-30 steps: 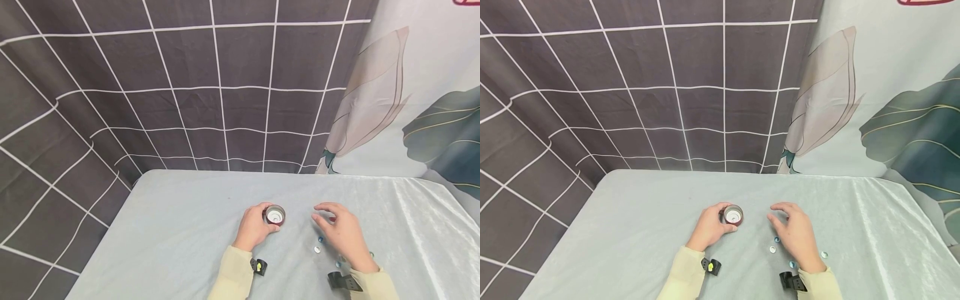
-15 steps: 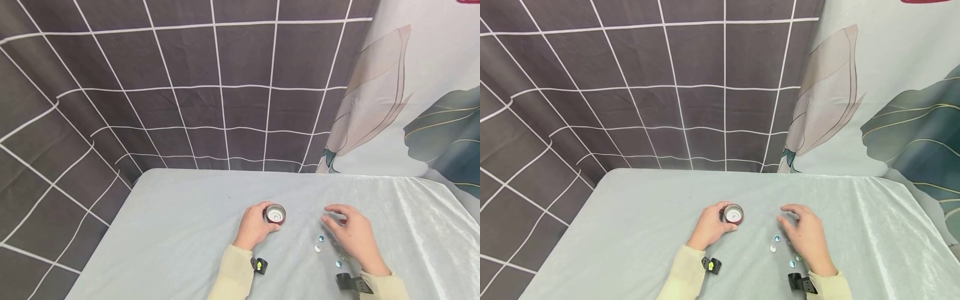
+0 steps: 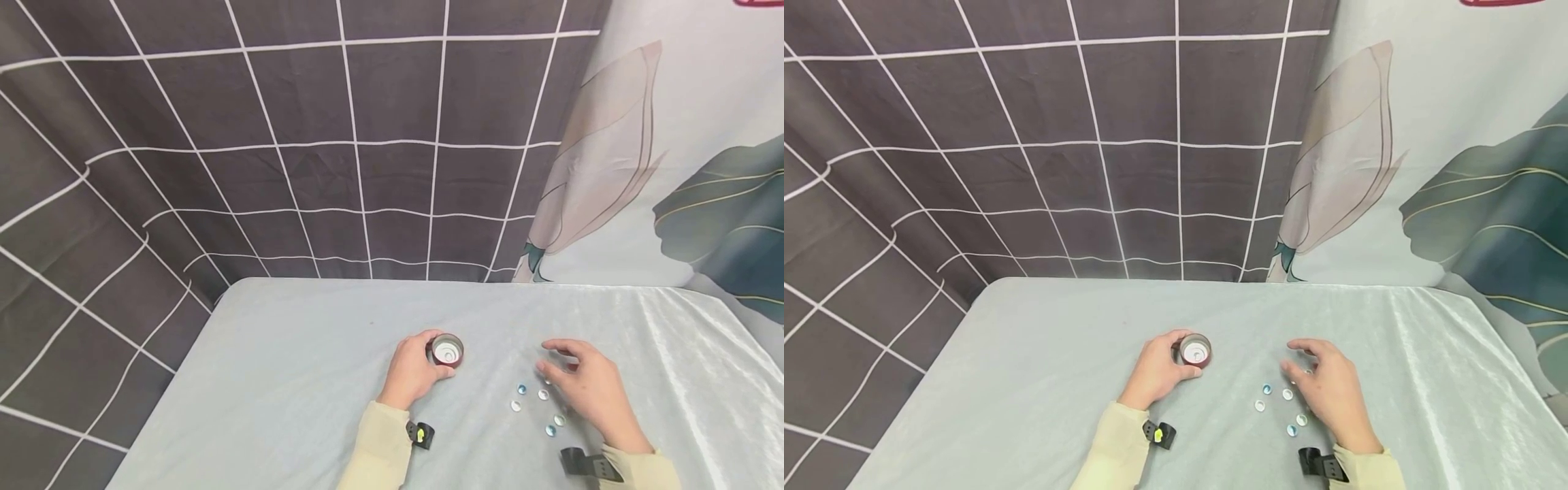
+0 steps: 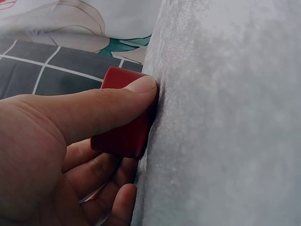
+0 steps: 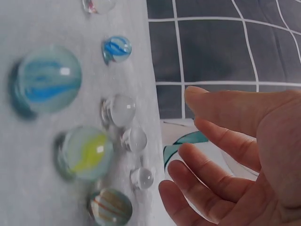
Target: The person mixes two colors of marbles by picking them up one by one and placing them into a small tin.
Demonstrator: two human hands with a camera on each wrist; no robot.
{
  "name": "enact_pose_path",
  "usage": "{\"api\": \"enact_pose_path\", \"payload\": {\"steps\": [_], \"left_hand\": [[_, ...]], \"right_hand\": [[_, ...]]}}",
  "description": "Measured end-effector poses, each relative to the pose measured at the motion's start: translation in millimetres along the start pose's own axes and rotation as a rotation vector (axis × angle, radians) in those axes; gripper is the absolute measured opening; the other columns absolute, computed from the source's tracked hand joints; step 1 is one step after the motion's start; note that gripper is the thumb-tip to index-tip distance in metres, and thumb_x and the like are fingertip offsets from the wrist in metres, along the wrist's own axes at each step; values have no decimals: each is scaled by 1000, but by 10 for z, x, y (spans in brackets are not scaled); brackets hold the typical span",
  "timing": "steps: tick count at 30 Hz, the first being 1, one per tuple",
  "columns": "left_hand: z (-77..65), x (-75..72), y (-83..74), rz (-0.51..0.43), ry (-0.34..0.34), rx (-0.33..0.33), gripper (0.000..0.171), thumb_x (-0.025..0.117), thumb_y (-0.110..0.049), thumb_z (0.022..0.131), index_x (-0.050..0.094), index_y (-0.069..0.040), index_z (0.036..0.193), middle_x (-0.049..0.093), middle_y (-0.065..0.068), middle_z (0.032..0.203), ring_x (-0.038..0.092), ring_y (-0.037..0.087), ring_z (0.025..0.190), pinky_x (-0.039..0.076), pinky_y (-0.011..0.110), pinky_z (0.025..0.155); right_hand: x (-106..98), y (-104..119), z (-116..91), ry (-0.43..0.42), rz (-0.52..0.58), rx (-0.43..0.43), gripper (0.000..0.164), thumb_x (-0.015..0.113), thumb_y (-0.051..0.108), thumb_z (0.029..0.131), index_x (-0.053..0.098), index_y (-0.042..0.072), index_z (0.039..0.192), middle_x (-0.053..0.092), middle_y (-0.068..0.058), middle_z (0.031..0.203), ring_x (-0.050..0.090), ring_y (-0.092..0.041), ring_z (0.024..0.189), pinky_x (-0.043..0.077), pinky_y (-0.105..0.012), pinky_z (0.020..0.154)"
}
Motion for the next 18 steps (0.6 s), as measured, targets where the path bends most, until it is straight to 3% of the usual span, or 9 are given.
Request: {"api": "enact_pose_path", "payload": {"steps": [18], "left_hand": [[1, 5, 15, -11, 3, -6, 59, 92, -12, 70, 68, -10, 125, 72, 4, 115, 64, 25, 112, 49, 41, 100]], "right_hand": [[-91, -261, -8, 109, -84, 80, 40, 81, 21, 83, 71, -2, 114, 65, -32, 115, 64, -46, 97, 49, -60, 83]]}}
Point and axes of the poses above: each hand's wrist, its own z-axis towards the middle knuckle, its own x-axis out of the palm, y = z × x, the point moved 6 cm from there along z, towards the middle knuckle
